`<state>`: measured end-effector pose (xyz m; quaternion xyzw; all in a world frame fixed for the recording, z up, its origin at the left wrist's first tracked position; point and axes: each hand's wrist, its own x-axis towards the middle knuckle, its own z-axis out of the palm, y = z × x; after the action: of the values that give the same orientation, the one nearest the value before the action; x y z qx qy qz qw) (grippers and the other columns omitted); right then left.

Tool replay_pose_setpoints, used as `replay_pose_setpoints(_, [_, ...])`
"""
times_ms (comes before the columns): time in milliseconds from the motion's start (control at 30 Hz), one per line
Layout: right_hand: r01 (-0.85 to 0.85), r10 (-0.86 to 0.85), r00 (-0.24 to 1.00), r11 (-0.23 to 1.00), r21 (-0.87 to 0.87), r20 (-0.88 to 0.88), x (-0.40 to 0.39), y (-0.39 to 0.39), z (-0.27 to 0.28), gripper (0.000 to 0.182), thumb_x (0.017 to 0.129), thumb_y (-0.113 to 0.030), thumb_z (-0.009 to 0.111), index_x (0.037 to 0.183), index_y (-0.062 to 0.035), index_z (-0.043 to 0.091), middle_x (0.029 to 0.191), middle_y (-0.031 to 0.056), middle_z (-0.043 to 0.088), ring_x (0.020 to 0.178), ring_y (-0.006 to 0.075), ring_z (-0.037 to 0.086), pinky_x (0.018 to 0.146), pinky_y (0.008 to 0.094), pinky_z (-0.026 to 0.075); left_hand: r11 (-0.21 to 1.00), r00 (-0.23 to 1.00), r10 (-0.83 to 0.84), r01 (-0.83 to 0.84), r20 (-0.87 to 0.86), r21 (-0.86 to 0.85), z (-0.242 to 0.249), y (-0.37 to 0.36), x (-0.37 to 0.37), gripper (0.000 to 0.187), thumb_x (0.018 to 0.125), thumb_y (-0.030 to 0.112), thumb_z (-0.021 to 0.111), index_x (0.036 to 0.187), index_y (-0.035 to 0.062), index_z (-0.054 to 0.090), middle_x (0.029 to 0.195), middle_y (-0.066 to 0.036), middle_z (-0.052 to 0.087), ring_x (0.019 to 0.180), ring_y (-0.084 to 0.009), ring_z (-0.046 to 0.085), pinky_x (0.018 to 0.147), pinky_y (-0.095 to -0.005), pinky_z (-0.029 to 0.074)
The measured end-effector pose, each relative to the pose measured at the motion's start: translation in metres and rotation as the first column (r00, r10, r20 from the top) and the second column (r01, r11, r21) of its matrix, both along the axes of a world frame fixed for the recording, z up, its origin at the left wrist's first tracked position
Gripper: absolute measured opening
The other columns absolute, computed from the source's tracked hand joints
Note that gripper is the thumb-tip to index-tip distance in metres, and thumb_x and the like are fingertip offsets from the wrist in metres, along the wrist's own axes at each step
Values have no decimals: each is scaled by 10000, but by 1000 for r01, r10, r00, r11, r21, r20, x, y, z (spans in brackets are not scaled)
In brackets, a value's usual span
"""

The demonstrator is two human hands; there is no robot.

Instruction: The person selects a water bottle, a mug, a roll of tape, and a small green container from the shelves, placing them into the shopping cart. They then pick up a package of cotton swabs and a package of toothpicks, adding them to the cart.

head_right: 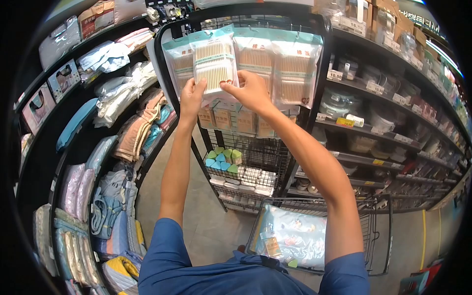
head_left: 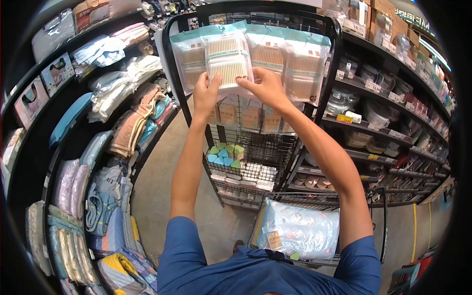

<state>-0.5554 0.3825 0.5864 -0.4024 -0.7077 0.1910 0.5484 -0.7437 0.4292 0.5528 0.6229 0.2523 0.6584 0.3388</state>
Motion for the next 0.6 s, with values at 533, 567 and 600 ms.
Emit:
replay_pose_setpoints(533, [-102,261,939,835,-541,225,155,-134,-168,547,831,-337,700,1174,70,577,1082,205,658,1009,258,648,892,335,502,926,887,259,-341,-383,-163,-204,-49,-29,535,900,193,635,1315,-42,392,1027,-138,604,873,-164,600,762,-270,488])
replay_pose_setpoints(567, [-52,256,941,756,-653,221,179,-156,-194,495,849,-237,705,1195,84,557,1109,166,653,1018,212,634,898,307,494,932,885,203,-306,-419,-195,-236,-54,-37,535,900,193,635,1315,-42,392,1027,-138,604,873,-164,600,762,-270,488])
replay_pose_setpoints(600, [30,188,953,718,-695,236,204,-180,-224,486,850,-232,702,1196,78,561,1101,165,654,996,206,637,886,309,496,934,890,118,-250,-440,-256,-264,-60,-43,482,901,185,631,1282,-39,438,988,-120,619,840,-151,601,748,-263,487])
